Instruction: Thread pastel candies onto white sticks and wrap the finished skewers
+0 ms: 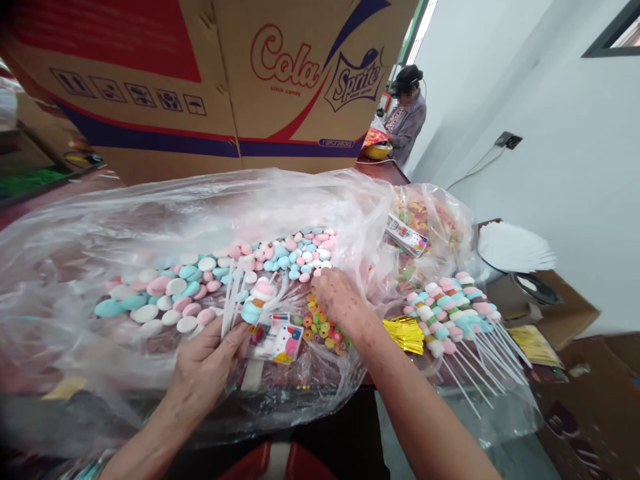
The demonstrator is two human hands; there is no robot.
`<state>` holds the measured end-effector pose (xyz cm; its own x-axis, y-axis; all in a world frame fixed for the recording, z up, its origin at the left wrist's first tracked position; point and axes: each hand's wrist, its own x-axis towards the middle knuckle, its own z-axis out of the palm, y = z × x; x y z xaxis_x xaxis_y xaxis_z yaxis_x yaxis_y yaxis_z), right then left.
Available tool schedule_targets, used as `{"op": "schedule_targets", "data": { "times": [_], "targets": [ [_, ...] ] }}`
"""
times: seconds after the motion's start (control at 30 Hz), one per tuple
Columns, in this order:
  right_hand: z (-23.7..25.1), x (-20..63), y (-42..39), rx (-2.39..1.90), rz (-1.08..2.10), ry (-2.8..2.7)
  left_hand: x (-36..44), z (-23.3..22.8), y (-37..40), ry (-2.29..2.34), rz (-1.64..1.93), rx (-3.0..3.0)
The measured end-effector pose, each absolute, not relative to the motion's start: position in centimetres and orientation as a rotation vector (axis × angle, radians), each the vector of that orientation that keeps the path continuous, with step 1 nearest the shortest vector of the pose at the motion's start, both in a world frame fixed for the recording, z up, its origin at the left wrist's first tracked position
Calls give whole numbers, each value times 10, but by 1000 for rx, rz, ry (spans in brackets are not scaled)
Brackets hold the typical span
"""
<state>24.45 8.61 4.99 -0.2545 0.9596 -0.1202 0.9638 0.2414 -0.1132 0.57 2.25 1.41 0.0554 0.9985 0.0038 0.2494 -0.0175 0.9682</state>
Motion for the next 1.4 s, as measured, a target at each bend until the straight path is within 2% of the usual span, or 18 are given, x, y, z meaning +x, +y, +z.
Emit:
{"op": "schedule_targets", "data": {
  "times": [0.1, 0.23, 0.5, 0.6, 0.73, 0.83, 0.93, 1.2, 1.4],
  "targets": [
    [40, 240, 87, 1815, -173, 2425, 4, 10, 21, 1345, 1008, 1411],
    [38, 238, 86, 1828, -213, 2502, 1, 9, 21, 1353, 1029, 1415],
    [50, 246, 86, 2309, -670, 2554, -3, 7, 21, 1359, 1028, 1437],
    [48, 244, 85, 2418, -1104, 2575, -2, 7, 20, 1375, 1027, 1496],
    [49, 231, 79, 2519, -2096, 2321, 3, 17, 17, 1363, 913, 1622],
    [51, 219, 71, 2541, -2447, 2196, 8, 24, 16, 1387, 855, 1679],
    [50, 210, 64, 2610, -2421, 2160, 11, 28, 17, 1436, 816, 1692],
    [41, 204, 56, 2661, -2046, 2472, 13, 25, 19, 1480, 811, 1687],
    [37, 198, 44, 2511, -1510, 2845, 15, 22, 17, 1439, 885, 1669]
  ]
}}
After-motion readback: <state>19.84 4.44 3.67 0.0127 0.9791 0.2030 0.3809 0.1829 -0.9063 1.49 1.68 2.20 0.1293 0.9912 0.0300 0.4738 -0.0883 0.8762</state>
